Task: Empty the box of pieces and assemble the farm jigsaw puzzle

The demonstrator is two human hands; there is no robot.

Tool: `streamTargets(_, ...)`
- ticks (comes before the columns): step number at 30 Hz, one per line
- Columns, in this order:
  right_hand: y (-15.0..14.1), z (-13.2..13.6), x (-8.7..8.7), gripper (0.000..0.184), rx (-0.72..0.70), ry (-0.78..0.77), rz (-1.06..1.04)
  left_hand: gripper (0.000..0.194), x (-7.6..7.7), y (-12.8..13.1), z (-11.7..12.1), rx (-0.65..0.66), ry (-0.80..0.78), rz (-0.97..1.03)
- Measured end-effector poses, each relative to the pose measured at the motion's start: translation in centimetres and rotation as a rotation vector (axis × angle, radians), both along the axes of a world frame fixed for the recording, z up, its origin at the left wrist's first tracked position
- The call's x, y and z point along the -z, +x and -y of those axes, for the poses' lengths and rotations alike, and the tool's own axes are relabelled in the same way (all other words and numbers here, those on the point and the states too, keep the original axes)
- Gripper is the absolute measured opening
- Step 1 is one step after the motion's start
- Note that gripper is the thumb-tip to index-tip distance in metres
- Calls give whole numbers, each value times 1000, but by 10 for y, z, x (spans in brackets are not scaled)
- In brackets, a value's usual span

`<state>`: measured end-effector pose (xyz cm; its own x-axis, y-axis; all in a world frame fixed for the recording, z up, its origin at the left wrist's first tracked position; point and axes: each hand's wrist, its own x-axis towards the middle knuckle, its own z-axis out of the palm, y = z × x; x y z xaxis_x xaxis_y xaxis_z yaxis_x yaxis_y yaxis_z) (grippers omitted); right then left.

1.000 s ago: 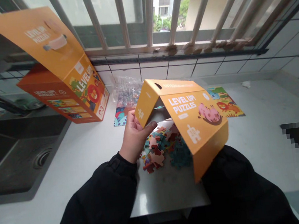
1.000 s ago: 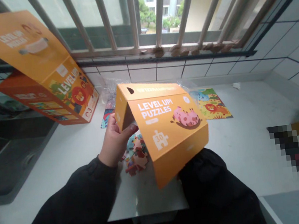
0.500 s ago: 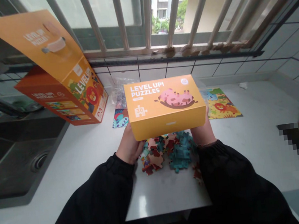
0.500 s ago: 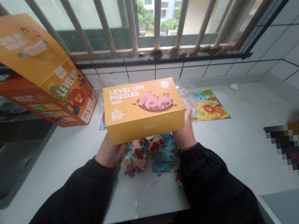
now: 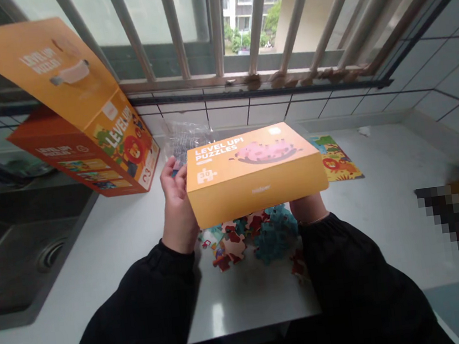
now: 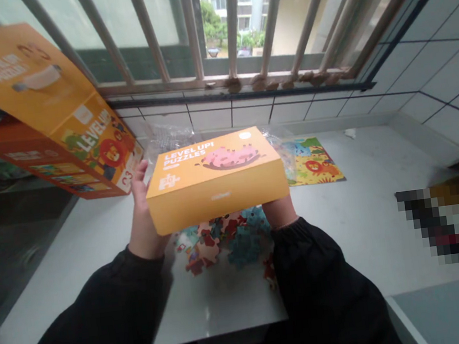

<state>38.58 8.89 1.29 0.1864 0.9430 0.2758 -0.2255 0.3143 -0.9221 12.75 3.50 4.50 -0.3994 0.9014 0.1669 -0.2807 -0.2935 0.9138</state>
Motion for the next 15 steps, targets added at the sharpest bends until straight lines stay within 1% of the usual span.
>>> streamTargets(3,3,4,-5,35,-79,-22,21,63,-3,-4,-3,-13,52,6)
streamTargets(5,5,7,-10,35,-149,-54,32,54,-2,-4,-4,-42,73,13)
streamTargets(7,6,10,-15,39,-199,-82,32,51,-1,-3,-4,-43,50,28)
streamTargets(9,7,11,-20,42,-216,-93,24,51,0,-2,-3,-30,5,54)
streamTargets(11,9,11,-24,43,-193,-106,1,50,0,-2,-3,-32,-15,81)
streamTargets(15,20,3,-30,40,-42,-151,-127,48,0,-4,-4,-15,-35,80)
